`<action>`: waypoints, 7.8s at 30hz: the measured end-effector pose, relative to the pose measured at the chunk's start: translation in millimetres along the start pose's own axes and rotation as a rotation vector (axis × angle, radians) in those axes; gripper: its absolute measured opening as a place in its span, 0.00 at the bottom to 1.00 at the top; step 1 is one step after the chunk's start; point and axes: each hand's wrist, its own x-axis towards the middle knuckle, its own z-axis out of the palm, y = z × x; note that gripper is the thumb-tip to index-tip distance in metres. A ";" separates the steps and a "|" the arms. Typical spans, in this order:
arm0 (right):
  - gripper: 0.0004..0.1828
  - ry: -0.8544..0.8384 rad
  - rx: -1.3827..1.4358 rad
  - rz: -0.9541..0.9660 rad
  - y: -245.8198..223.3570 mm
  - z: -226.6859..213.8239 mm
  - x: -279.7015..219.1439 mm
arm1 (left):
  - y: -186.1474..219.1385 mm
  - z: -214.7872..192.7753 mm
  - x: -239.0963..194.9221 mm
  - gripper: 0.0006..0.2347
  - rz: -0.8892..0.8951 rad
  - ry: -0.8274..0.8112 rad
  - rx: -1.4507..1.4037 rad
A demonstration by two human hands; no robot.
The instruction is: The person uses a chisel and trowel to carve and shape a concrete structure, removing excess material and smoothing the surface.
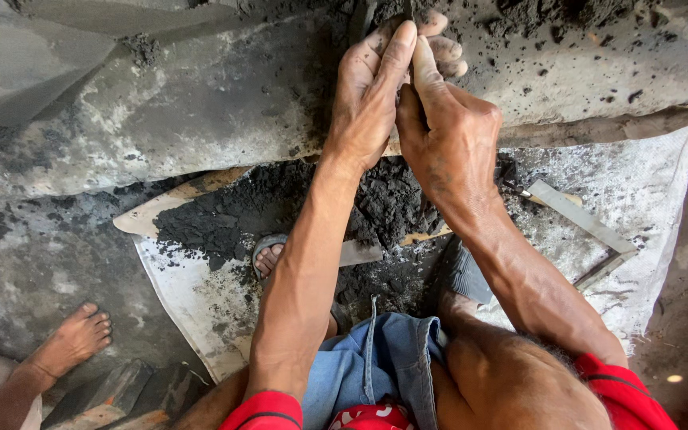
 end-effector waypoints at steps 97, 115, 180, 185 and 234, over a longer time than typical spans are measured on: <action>0.27 -0.044 -0.082 0.077 0.6 17.7 -8.3 | 11.0 -12.8 0.8 0.16 -0.080 -0.069 0.095; 0.26 -0.080 0.200 0.085 -9.2 20.7 1.0 | 12.1 -20.0 0.2 0.12 -0.035 0.058 0.121; 0.05 0.094 0.462 -0.033 14.8 -121.8 -5.8 | 12.1 3.0 -36.8 0.21 -0.397 -0.584 0.886; 0.11 -0.110 0.219 -0.085 -7.5 -161.2 23.7 | 34.6 12.7 -39.2 0.16 -0.152 -0.522 1.016; 0.35 0.072 -0.011 -0.414 -41.7 -129.4 110.1 | 32.4 -47.9 -18.3 0.20 -0.049 -0.315 1.027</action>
